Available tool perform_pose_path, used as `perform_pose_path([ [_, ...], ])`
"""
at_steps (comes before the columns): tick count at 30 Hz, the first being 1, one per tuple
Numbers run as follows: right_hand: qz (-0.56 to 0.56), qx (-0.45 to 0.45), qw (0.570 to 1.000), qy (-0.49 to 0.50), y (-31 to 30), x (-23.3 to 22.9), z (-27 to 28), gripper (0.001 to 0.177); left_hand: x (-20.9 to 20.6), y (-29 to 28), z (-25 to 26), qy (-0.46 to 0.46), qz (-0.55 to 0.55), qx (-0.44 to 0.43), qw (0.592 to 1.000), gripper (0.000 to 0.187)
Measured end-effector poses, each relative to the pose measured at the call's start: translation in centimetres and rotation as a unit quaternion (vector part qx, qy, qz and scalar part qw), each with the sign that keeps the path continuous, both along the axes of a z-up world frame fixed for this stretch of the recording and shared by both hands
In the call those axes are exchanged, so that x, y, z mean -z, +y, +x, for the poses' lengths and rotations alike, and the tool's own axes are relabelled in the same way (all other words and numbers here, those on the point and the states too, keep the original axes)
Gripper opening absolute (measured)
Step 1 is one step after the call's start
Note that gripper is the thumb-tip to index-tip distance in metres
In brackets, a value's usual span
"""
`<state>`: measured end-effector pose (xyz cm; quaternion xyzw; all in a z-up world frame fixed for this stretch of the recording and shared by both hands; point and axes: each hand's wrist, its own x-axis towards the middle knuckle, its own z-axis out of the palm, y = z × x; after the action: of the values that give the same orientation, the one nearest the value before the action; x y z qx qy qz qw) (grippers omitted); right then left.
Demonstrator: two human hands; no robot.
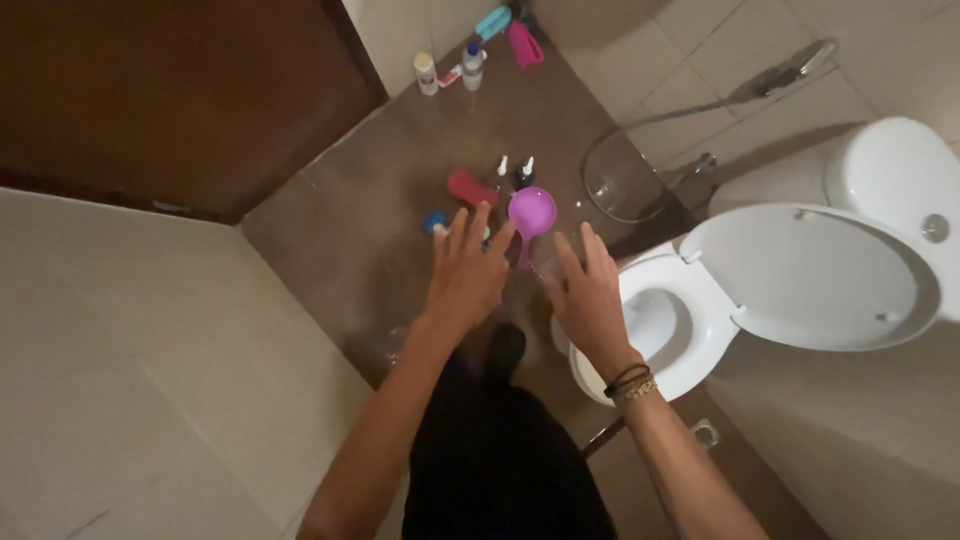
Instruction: The person is cleaning the toilet and the surrounding floor area in a bathroom.
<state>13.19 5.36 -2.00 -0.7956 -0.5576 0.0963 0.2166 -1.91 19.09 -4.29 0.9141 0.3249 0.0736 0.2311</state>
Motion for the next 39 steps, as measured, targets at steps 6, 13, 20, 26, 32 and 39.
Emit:
perform_pose_path([
  [6,0.018,0.028,0.999,0.022,2.1,6.7,1.5,0.066,4.4,3.1,1.1,-0.084,-0.015,-0.042,0.995,0.062],
  [13,-0.074,0.015,0.994,0.075,4.1,17.1,2.4,0.077,15.8,5.5,2.3,-0.051,0.031,-0.051,0.997,0.064],
  [20,-0.048,0.001,0.996,0.079,4.6,27.4,3.4,0.089,24.1,7.2,2.9,-0.038,0.029,-0.034,0.998,0.065],
  [26,-0.048,-0.008,0.998,0.039,5.7,32.2,2.7,0.081,28.9,6.6,3.2,-0.024,0.005,-0.037,0.999,0.068],
  [32,-0.004,-0.002,0.999,0.052,6.8,35.7,2.4,0.075,33.3,5.8,4.3,-0.018,-0.011,-0.047,0.999,0.072],
  [39,-0.017,0.013,0.999,0.038,7.9,38.9,1.7,0.083,37.1,5.9,4.2,-0.039,-0.048,-0.051,0.997,0.073],
])
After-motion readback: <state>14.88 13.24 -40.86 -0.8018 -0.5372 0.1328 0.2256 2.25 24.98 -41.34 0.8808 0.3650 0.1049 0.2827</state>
